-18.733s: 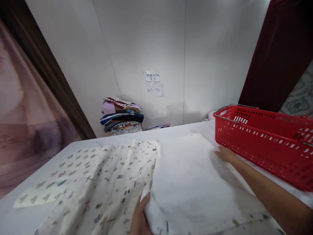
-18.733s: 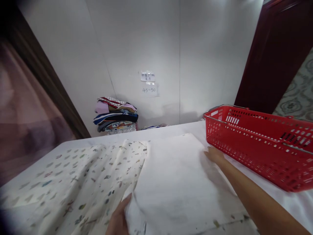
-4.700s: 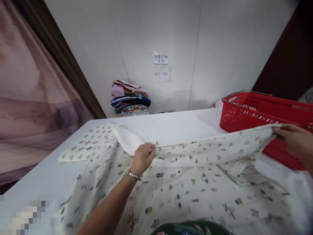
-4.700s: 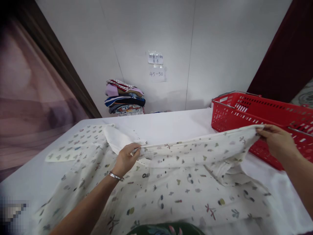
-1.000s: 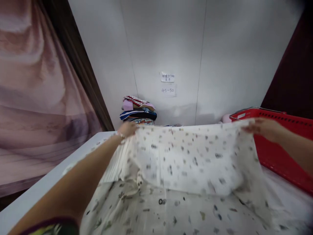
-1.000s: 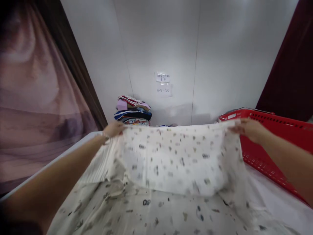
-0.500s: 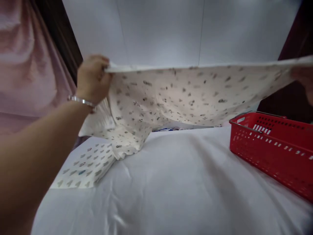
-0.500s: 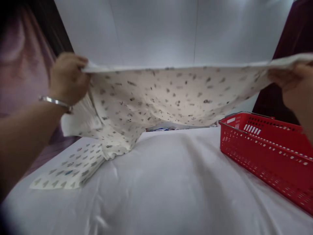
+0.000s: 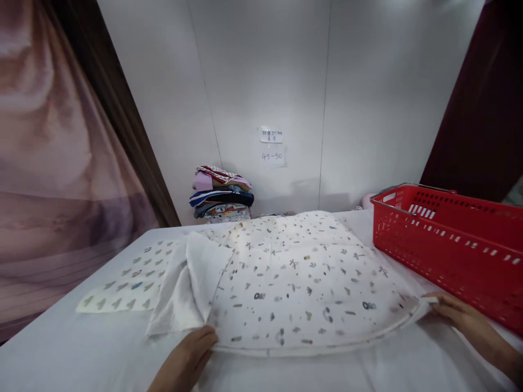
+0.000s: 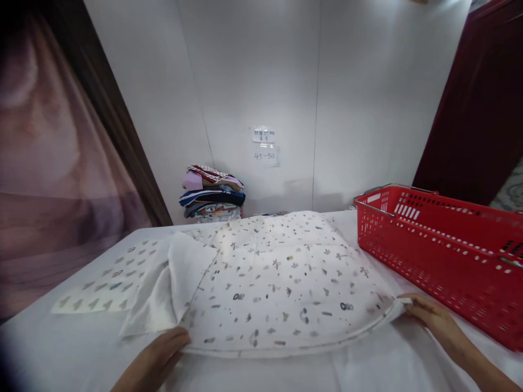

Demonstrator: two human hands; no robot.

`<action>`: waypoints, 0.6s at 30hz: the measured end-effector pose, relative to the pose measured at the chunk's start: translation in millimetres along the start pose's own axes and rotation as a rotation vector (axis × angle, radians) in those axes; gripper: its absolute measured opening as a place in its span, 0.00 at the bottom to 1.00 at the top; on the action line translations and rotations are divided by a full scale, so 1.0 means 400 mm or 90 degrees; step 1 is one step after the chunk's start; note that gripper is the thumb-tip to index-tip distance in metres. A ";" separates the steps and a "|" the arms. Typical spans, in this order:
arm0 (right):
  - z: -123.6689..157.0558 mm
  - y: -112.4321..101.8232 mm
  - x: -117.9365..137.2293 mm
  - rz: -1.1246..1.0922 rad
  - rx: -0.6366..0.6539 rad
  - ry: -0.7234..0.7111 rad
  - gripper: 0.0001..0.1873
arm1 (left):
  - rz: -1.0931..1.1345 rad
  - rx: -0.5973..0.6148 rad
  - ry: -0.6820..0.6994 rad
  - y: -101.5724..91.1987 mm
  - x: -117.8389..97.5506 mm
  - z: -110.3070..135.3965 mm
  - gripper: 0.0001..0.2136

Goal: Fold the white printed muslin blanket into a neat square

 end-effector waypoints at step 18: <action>0.108 -0.089 0.013 0.164 -0.005 -0.014 0.11 | -0.100 -0.068 0.055 -0.079 -0.095 0.100 0.10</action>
Point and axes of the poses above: each hand's wrist, its own z-axis away from the middle knuckle, its own y-axis out of the palm, x = y × z, the point moved 8 cm from there along -z, towards the middle knuckle, and after that the axes turned 2 degrees about x, right-handed, at the moved point
